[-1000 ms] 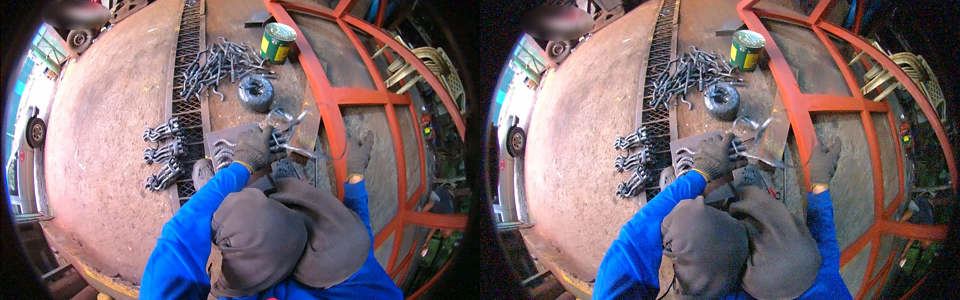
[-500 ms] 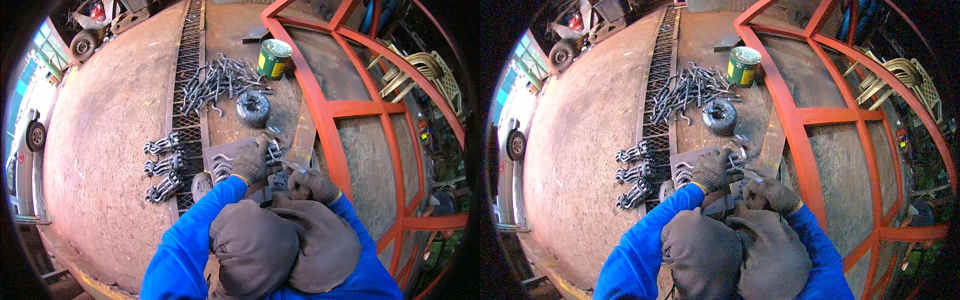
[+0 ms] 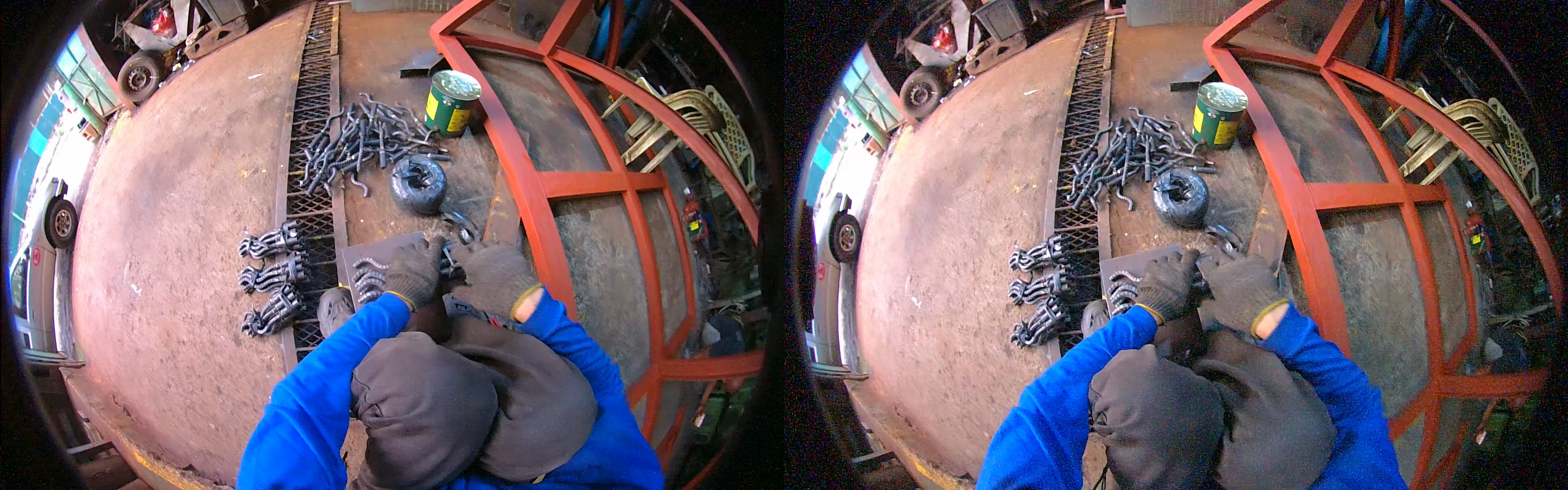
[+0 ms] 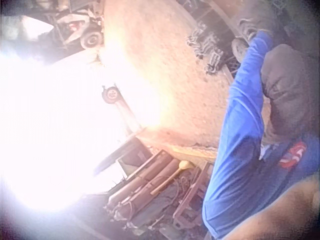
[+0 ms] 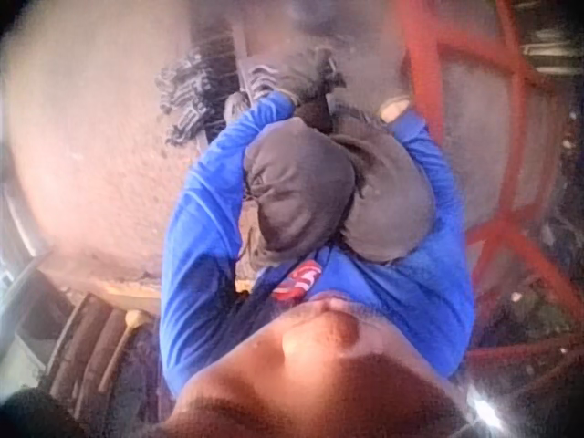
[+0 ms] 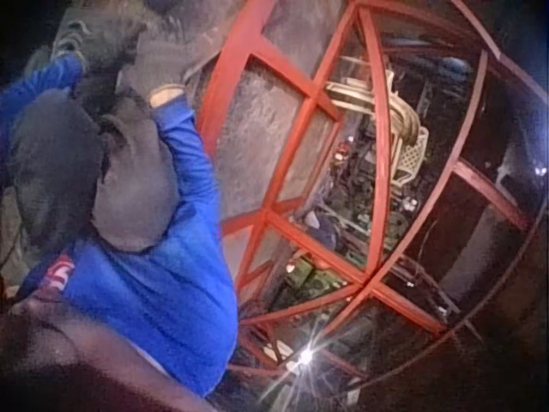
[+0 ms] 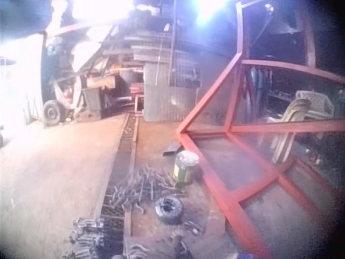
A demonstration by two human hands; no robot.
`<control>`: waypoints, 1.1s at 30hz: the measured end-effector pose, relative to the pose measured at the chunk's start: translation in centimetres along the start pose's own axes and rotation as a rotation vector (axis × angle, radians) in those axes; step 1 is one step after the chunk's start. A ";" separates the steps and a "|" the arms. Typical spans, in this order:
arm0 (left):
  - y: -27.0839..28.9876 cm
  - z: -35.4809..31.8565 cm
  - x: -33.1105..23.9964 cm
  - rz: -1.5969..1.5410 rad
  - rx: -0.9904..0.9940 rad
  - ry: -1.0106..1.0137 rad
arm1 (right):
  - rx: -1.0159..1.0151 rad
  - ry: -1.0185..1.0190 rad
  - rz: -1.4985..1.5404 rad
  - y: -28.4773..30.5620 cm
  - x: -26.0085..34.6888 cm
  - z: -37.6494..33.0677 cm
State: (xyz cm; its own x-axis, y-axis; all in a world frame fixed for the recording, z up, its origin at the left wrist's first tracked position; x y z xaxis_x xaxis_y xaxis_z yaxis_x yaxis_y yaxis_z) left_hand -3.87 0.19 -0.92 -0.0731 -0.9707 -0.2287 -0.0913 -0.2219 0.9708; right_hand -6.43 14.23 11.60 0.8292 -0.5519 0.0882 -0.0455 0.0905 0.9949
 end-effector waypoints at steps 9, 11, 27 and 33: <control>1.2 -0.4 -0.1 -0.106 0.014 0.017 | 0.001 -0.140 0.148 -3.3 -0.4 -0.7; 1.5 -0.8 0.1 -0.118 -0.002 0.005 | 0.004 -0.169 0.159 -3.5 -0.4 -0.6; -1.5 -0.2 0.5 0.009 -0.107 0.002 | 0.235 -0.311 0.336 -4.9 -4.1 7.4; 0.4 0.0 -0.1 -0.068 -0.011 -0.028 | 0.383 -0.430 0.360 -4.2 -6.2 8.9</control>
State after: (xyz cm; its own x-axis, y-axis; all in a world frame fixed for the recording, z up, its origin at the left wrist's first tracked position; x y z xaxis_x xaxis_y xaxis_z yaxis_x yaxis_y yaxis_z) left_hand -3.87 0.23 -0.47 -0.0944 -0.9505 -0.2960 -0.0856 -0.2885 0.9537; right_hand -16.35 9.85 7.34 0.4335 -0.8303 0.3503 -0.5373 0.0740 0.8402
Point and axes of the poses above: each hand's wrist, its own z-axis towards the middle knuckle, its own y-axis out of the back of the hand, x = y × z, the point moved 2 cm from there along z, towards the middle knuckle, and after that the axes turned 7 degrees about z, right-handed, at the moved point
